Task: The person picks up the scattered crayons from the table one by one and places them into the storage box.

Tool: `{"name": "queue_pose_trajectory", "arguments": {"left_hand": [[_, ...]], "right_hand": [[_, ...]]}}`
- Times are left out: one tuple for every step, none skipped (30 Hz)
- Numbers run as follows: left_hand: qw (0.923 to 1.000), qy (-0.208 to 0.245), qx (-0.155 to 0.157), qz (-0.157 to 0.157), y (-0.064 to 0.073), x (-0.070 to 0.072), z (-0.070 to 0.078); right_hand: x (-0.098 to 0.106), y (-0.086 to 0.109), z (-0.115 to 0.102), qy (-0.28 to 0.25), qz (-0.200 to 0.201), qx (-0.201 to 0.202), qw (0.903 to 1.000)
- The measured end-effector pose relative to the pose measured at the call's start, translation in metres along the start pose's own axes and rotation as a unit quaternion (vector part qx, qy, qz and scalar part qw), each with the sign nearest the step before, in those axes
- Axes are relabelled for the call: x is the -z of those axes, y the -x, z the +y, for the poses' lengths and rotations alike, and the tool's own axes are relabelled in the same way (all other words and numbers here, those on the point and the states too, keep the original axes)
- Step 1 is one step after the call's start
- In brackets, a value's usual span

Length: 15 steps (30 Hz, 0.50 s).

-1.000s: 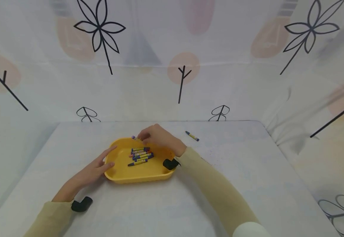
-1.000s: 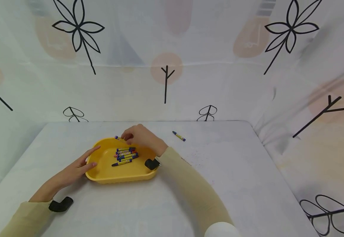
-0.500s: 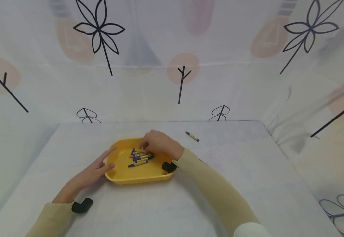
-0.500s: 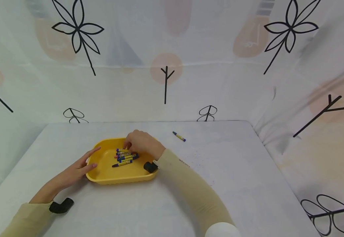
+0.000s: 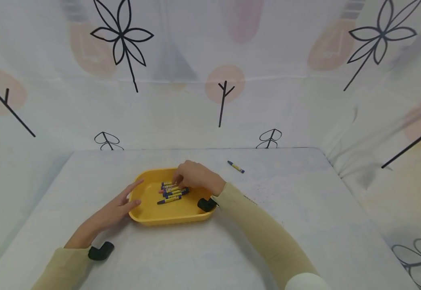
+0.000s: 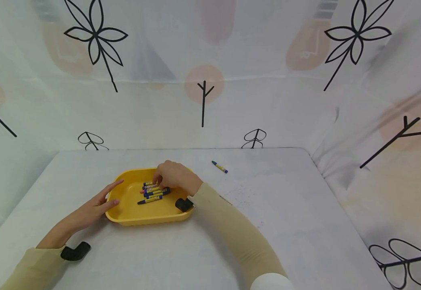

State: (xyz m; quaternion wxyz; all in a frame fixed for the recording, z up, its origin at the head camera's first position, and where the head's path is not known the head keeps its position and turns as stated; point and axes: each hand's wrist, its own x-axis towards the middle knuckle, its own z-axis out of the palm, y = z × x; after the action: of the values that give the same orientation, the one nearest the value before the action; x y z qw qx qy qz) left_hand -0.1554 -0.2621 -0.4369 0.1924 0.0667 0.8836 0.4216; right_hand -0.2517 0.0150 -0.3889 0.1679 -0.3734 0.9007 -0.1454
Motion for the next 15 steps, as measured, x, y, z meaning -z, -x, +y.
{"name": "queue_pose_trajectory", "arguments": {"left_hand": [[1.0000, 0.003, -0.001, -0.001, 0.000, 0.000, 0.000], [1.0000, 0.003, -0.001, -0.001, 0.000, 0.000, -0.001], [1.0000, 0.004, -0.001, -0.001, 0.000, 0.000, -0.001], [1.0000, 0.004, -0.001, -0.001, 0.000, 0.000, -0.001], [1.0000, 0.003, -0.001, 0.000, 0.000, 0.000, -0.002], [1.0000, 0.002, -0.001, 0.000, 0.000, 0.000, -0.002], [1.0000, 0.002, -0.001, 0.000, 0.000, 0.000, -0.002], [1.0000, 0.001, -0.001, 0.001, 0.000, 0.000, -0.002], [1.0000, 0.004, -0.002, 0.001, 0.000, 0.000, -0.002], [1.0000, 0.004, -0.002, 0.001, 0.000, 0.000, -0.002], [1.0000, 0.006, -0.003, 0.001, 0.000, 0.000, -0.002], [1.0000, 0.008, -0.004, 0.001, 0.001, 0.000, -0.003], [0.9999, 0.009, -0.005, 0.001, 0.001, 0.000, -0.003], [0.9999, 0.010, -0.005, 0.001, 0.001, 0.000, -0.003], [0.9999, 0.010, -0.005, 0.001, 0.001, 0.000, -0.003]], "right_hand": [[0.000, 0.000, 0.000, -0.003, 0.000, 0.001, 1.0000], [0.000, 0.000, 0.001, -0.006, -0.001, 0.001, 1.0000], [0.000, 0.000, 0.001, -0.011, -0.001, 0.000, 0.9999], [0.000, 0.000, 0.001, -0.013, -0.002, 0.001, 0.9999], [0.000, 0.000, 0.001, -0.017, -0.003, 0.001, 0.9999], [0.001, 0.000, 0.001, -0.021, -0.002, 0.002, 0.9998], [0.002, 0.001, 0.002, -0.025, 0.001, 0.005, 0.9997], [0.003, 0.002, 0.003, -0.033, 0.005, 0.009, 0.9994], [0.004, 0.004, 0.004, -0.041, 0.010, 0.015, 0.9990], [0.006, 0.006, 0.005, -0.049, 0.014, 0.021, 0.9985], [0.008, 0.009, 0.007, -0.063, 0.019, 0.026, 0.9975], [0.009, 0.011, 0.010, -0.075, 0.026, 0.031, 0.9963], [0.010, 0.014, 0.013, -0.085, 0.033, 0.035, 0.9952], [0.011, 0.016, 0.016, -0.094, 0.040, 0.036, 0.9942], [0.013, 0.020, 0.019, -0.099, 0.048, 0.035, 0.9933]]}}
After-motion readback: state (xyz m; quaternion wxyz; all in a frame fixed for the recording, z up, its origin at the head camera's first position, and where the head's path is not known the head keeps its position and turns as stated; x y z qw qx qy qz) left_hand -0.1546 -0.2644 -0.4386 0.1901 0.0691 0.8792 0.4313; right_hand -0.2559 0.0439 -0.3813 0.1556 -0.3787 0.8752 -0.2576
